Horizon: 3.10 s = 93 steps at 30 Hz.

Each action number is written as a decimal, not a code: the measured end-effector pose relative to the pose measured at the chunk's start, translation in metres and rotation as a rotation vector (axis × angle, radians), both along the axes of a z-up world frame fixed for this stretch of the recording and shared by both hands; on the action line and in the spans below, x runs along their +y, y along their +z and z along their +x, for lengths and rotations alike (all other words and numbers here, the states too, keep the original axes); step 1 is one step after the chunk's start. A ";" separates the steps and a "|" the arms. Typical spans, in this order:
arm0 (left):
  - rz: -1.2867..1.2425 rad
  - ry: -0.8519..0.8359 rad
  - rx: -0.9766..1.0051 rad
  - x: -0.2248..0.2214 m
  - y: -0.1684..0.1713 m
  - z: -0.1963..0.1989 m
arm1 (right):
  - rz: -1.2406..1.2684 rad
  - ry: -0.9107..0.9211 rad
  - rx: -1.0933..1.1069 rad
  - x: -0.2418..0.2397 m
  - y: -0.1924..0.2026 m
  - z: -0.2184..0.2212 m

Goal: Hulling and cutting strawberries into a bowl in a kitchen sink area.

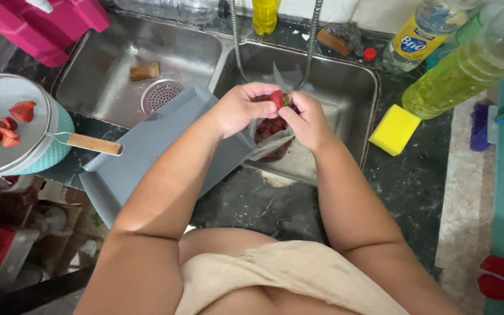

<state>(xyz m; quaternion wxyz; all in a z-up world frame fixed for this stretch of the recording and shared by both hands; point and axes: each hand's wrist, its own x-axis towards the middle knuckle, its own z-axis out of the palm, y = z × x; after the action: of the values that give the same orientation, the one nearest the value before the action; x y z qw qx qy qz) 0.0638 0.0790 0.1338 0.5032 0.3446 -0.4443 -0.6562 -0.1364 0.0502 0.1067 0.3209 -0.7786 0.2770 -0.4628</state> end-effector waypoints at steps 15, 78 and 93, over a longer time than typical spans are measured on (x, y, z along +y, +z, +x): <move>-0.021 0.097 0.021 -0.004 -0.005 -0.009 | -0.044 -0.061 0.054 0.008 0.011 0.003; 0.010 0.686 -1.285 0.239 -0.041 0.189 | -0.336 0.184 0.994 0.192 0.075 0.138; -0.027 0.716 -1.245 0.241 -0.046 0.187 | -0.631 0.130 0.920 0.205 0.054 0.153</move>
<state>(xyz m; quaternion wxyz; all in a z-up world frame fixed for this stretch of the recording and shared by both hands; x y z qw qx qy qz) 0.2512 0.3196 0.0875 0.3448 0.7733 -0.5168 -0.1269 0.0162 0.2548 0.1610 -0.0537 -0.9739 0.1879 -0.1151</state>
